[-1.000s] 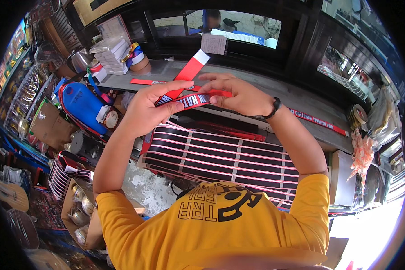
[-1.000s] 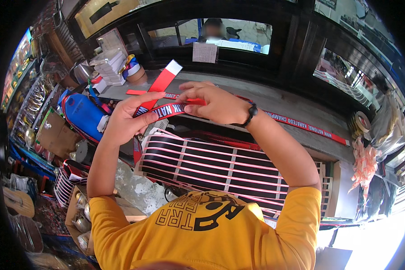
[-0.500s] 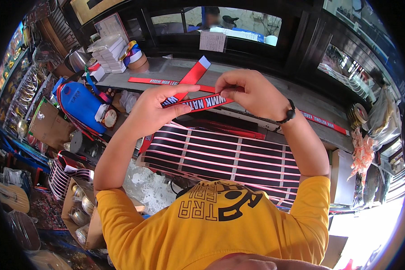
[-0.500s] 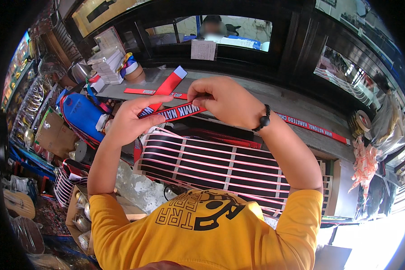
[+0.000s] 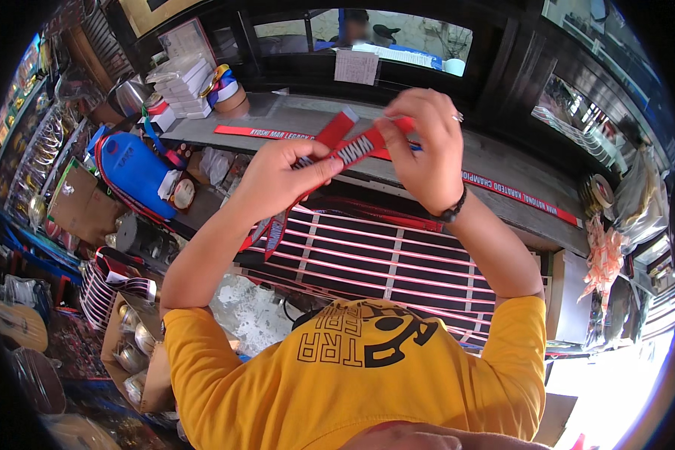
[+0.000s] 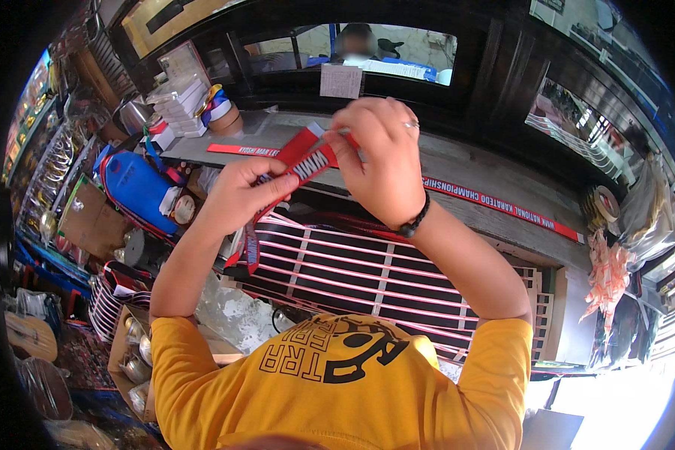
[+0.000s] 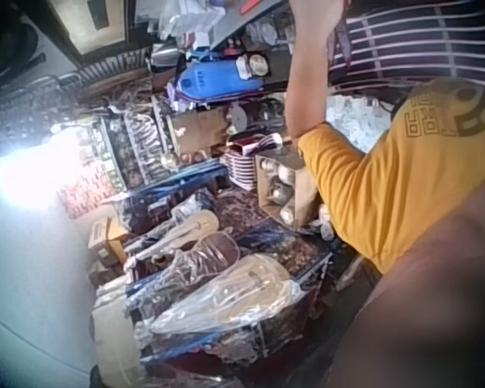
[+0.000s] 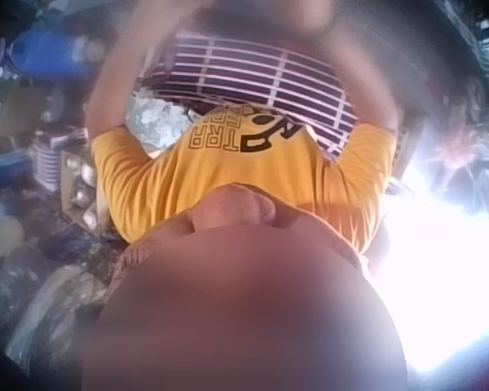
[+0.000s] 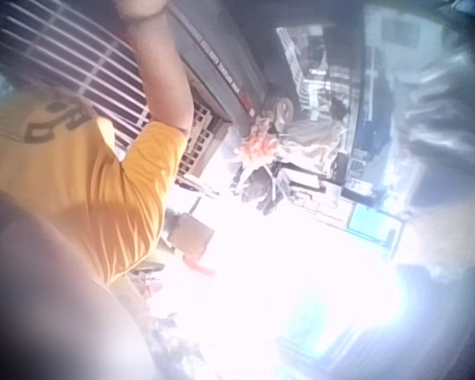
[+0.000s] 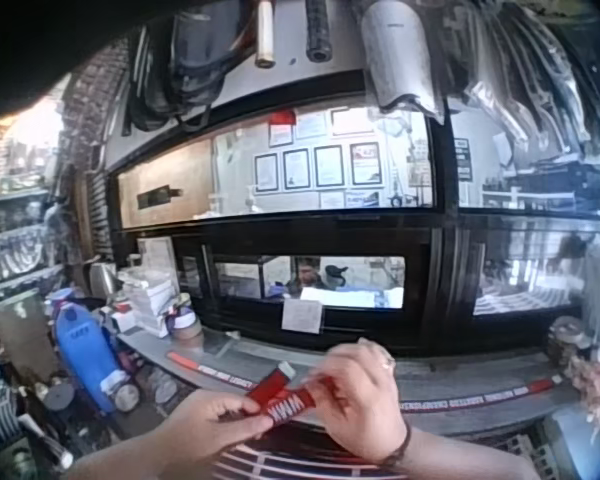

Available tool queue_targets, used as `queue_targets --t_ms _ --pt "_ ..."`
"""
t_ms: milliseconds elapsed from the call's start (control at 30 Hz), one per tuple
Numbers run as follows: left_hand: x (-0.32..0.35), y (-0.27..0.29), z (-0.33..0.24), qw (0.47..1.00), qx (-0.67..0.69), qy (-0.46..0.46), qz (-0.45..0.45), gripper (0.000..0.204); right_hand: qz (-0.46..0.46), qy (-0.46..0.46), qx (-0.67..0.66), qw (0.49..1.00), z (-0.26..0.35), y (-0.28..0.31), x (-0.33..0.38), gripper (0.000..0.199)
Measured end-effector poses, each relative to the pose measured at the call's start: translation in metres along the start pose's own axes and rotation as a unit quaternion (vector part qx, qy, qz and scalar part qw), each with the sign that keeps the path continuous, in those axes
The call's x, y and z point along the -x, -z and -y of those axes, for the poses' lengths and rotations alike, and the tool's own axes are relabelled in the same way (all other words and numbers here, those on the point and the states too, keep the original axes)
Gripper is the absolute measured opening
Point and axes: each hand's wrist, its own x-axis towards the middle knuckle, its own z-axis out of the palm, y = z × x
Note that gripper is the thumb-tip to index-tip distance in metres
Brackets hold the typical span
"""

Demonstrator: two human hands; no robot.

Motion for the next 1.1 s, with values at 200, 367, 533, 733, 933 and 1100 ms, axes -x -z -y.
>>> queue_targets --t_ms 200,367,533,733,933,1100 --pt "-0.011 -0.008 0.019 0.967 0.241 -0.05 -0.057 0.013 0.085 -0.332 -0.259 0.903 0.024 -0.017 0.029 0.024" --pt "-0.013 -0.012 0.022 0.981 0.188 -0.02 -0.034 0.024 0.115 -0.416 -0.375 0.821 0.018 -0.03 0.03 0.024" --pt "-0.012 -0.021 0.02 0.977 0.183 -0.078 -0.075 0.028 0.157 -0.39 -0.415 0.807 0.014 -0.023 0.026 0.019" --pt "-0.018 -0.02 0.007 0.973 0.194 -0.118 -0.049 0.037 0.223 -0.381 -0.57 0.693 0.027 -0.029 0.024 0.028" --pt "-0.031 -0.002 -0.001 0.955 0.21 -0.121 -0.17 0.04 0.314 -0.385 -0.66 0.564 0.035 -0.026 0.034 0.036" --pt "-0.04 0.057 0.011 0.912 0.246 -0.142 -0.295 0.044 0.341 -0.426 -0.605 0.58 0.023 -0.007 0.051 0.025"
